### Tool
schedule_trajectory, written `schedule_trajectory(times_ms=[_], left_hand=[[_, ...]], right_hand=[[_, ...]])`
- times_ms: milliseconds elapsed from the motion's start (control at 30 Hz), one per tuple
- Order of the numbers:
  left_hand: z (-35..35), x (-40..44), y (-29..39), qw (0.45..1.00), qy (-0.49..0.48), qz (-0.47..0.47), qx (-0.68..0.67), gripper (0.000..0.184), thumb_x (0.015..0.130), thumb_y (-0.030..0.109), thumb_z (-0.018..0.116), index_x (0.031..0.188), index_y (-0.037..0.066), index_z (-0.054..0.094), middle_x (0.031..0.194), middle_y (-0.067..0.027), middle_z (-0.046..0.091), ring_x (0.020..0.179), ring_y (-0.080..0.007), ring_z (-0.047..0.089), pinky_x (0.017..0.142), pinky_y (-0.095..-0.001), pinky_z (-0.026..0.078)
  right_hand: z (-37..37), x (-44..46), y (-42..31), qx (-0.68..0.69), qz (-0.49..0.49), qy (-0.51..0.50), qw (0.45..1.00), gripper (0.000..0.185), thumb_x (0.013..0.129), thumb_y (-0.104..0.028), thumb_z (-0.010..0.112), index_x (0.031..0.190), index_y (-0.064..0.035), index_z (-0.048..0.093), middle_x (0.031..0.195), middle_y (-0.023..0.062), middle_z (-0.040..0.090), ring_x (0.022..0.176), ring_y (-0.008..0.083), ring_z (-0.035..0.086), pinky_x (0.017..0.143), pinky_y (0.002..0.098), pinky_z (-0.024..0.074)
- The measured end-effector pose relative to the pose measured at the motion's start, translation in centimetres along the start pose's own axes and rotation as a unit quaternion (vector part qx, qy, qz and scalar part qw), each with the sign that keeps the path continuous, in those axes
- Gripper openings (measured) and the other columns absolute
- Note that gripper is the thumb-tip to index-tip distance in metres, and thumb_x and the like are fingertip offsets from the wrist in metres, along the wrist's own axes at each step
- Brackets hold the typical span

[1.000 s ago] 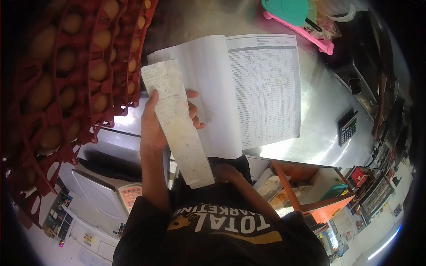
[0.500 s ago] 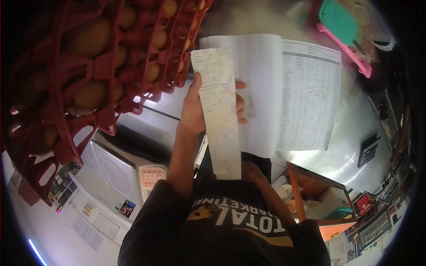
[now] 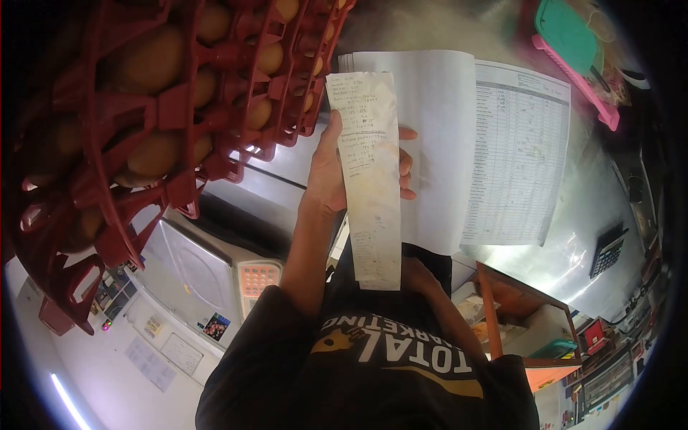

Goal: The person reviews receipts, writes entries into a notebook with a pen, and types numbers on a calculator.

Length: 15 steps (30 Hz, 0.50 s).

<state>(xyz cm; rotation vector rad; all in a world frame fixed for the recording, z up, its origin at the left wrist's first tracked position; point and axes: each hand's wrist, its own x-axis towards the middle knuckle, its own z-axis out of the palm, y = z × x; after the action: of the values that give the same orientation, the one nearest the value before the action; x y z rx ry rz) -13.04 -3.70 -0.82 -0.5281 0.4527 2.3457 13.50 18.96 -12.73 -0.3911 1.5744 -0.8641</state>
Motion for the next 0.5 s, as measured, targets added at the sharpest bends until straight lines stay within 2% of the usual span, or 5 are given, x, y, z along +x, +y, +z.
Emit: schedule_trajectory(times_ms=[67,167,300,400,500], left_hand=[[-0.2,0.1,0.0,1.000,-0.007,0.000,0.000,0.113,0.089,0.087,0.030,0.143,-0.011,0.044,0.095,-0.0233,0.060,0.087,-0.0363,0.062,0.082,-0.0590,0.055],[-0.1,0.1,0.1,1.000,-0.012,-0.010,-0.009,0.113,0.088,0.087,0.031,0.143,-0.011,0.043,0.097,-0.0239,0.060,0.088,-0.0368,0.063,0.083,-0.0592,0.055],[-0.2,0.2,0.0,1.000,-0.017,0.002,0.002,0.113,0.088,0.087,0.032,0.143,-0.011,0.044,0.097,-0.0241,0.060,0.088,-0.0367,0.063,0.082,-0.0594,0.055],[-0.1,0.2,0.0,0.999,-0.004,-0.005,-0.049,0.113,0.088,0.087,0.027,0.139,-0.012,0.046,0.094,-0.0281,0.062,0.085,-0.0406,0.066,0.086,-0.0644,0.052],[0.0,0.2,0.1,0.999,0.002,-0.006,-0.032,0.113,0.088,0.087,0.027,0.139,-0.012,0.046,0.094,-0.0276,0.063,0.085,-0.0399,0.066,0.086,-0.0636,0.053]], right_hand=[[0.5,0.0,0.5,0.019,-0.003,0.059,0.998,0.033,0.081,-0.013,0.069,0.113,-0.0028,0.067,0.107,0.0243,0.070,0.102,0.0447,0.066,0.092,0.0513,0.0536],[-1.9,-0.7,-1.9,0.021,0.047,0.029,0.998,0.034,0.081,-0.015,0.070,0.113,-0.0032,0.067,0.109,0.0239,0.070,0.105,0.0441,0.066,0.093,0.0513,0.0530],[-1.2,-0.1,-0.6,0.036,0.033,-0.010,0.999,0.035,0.081,-0.016,0.071,0.113,-0.0037,0.067,0.112,0.0234,0.069,0.108,0.0435,0.065,0.095,0.0512,0.0524],[-1.2,-0.4,-0.9,0.038,0.027,-0.013,0.999,0.034,0.082,-0.016,0.070,0.114,-0.0033,0.066,0.114,0.0231,0.069,0.111,0.0433,0.064,0.095,0.0513,0.0520],[-0.5,-0.7,-0.8,0.057,0.049,0.054,0.996,0.032,0.083,-0.013,0.067,0.114,-0.0027,0.066,0.113,0.0226,0.070,0.109,0.0440,0.064,0.095,0.0520,0.0521]])
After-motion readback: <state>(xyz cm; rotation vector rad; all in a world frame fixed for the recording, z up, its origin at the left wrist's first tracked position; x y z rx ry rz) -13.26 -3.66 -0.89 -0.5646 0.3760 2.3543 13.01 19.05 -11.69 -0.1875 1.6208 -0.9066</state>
